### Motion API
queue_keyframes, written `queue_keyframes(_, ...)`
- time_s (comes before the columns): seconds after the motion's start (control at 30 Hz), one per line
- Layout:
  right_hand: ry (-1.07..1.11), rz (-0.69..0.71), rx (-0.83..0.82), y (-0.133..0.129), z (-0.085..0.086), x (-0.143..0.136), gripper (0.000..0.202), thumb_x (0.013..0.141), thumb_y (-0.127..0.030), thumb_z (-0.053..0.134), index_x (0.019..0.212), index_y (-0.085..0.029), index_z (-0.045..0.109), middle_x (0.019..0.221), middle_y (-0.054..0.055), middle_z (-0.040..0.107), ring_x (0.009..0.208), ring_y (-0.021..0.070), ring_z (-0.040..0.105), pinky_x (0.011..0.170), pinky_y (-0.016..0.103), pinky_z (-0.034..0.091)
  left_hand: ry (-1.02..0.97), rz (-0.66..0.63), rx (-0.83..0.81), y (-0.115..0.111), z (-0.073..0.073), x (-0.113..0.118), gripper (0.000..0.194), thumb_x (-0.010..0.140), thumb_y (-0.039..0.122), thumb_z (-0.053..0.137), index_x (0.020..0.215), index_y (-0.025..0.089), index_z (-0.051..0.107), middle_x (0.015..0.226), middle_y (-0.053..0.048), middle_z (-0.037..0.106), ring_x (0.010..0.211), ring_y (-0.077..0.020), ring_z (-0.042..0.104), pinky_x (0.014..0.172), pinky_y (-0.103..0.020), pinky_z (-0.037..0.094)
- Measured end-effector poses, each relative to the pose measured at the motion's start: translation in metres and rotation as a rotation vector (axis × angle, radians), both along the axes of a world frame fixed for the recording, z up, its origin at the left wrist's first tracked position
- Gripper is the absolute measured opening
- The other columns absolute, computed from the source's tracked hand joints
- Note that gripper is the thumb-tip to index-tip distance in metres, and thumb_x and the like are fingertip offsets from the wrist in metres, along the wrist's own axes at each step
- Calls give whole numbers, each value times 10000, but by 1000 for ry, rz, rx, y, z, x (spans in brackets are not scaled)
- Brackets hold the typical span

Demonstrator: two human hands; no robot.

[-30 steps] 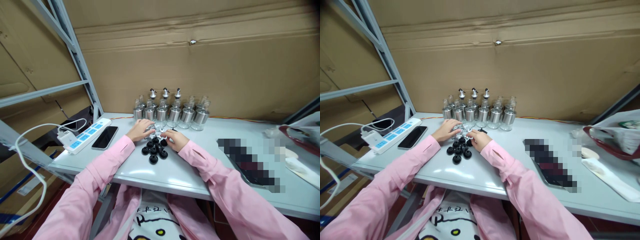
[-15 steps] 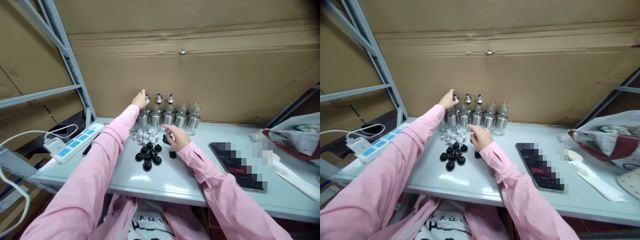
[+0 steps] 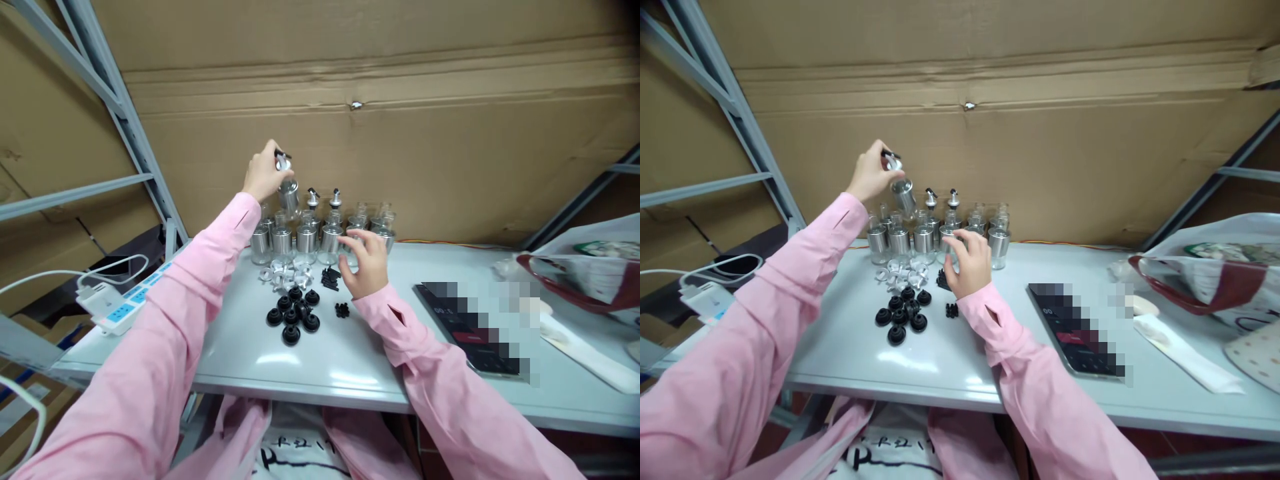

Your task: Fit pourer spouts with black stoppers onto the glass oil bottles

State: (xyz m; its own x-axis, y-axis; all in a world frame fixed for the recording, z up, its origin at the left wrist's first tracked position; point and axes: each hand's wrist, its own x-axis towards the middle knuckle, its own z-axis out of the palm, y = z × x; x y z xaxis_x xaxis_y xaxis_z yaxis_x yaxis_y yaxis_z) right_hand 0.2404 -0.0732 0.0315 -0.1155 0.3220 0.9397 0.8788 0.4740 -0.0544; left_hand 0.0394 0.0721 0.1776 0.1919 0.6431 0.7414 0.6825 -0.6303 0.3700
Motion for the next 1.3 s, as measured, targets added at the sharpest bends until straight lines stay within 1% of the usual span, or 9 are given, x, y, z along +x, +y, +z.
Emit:
queue_keyframes(0.1, 59, -72, 171, -3, 8, 0, 376, 741, -221, 586, 1113, -214, 529, 1146, 120, 540, 1076, 278, 486, 901, 445, 411, -105, -96, 130, -39, 19, -5, 389, 663, 202, 715, 986, 200, 496, 909, -26, 619, 925, -222, 600, 871, -404, 448)
queue_keyframes(0.2, 61, -70, 243, -3, 12, -2, 559, 721, -333, 640, 1225, -214, 432, 1196, 134, 511, 1124, 289, 479, 932, 461, 410, -189, -230, 180, -83, 15, -2, 368, 669, 211, 719, 954, 210, 485, 891, -17, 611, 914, -196, 605, 824, -344, 478)
queue_keyframes(0.33, 20, -72, 231, -2, 10, -3, 715, 721, -444, 632, 1317, -177, 341, 1214, 157, 539, 1122, 293, 523, 886, 426, 454, -295, -543, 96, -135, -27, 15, 323, 707, 276, 705, 917, 191, 475, 896, -11, 594, 871, -156, 615, 766, -293, 509)
queue_keyframes(0.47, 15, -147, 213, -1, 6, 7, 539, 739, -411, 599, 1207, -180, 464, 1011, 99, 670, 872, 233, 645, 738, 331, 494, -423, -788, -150, -163, -70, 28, 337, 708, 303, 715, 888, 191, 453, 972, -24, 576, 911, -140, 607, 694, -228, 531)
queue_keyframes(0.77, -225, -284, 324, 15, 2, 36, 342, 731, -179, 522, 1071, -183, 559, 915, 66, 702, 835, 181, 644, 785, 300, 457, -531, -857, -837, -149, -97, 12, 574, 745, 714, 452, 673, 146, 470, 571, -37, 628, 523, -136, 633, 521, -232, 501)
queue_keyframes(0.87, -261, -237, 344, 14, 3, 33, 325, 747, -140, 495, 1060, -191, 566, 912, 63, 699, 868, 166, 635, 826, 307, 436, -549, -896, -1097, -143, -101, 8, 632, 785, 725, 348, 532, 151, 425, 465, -30, 572, 444, -124, 599, 453, -211, 452)
queue_keyframes(1.1, -245, -210, 270, 11, 2, 26, 215, 788, -191, 482, 959, -219, 609, 915, 45, 703, 918, 165, 624, 862, 347, 426, -154, -1170, -1642, -137, -105, 1, 705, 718, 777, 370, 716, 104, 579, 653, -101, 670, 473, -164, 617, 407, -251, 464)
queue_keyframes(1.2, -278, -161, 225, 14, -1, 29, 202, 800, -230, 470, 930, -247, 624, 925, 25, 708, 935, 175, 627, 886, 384, 416, -98, -1284, -1667, -141, -107, 3, 593, 656, 628, 580, 928, 101, 582, 765, -106, 696, 499, -177, 630, 395, -253, 467)
queue_keyframes(1.3, -310, -129, 185, 15, -3, 31, 214, 814, -218, 449, 918, -271, 629, 922, -2, 712, 956, 173, 626, 928, 405, 386, -115, -1207, -1626, -145, -110, 6, 361, 649, 338, 657, 921, 138, 528, 650, -36, 666, 424, -120, 571, 347, -184, 394)
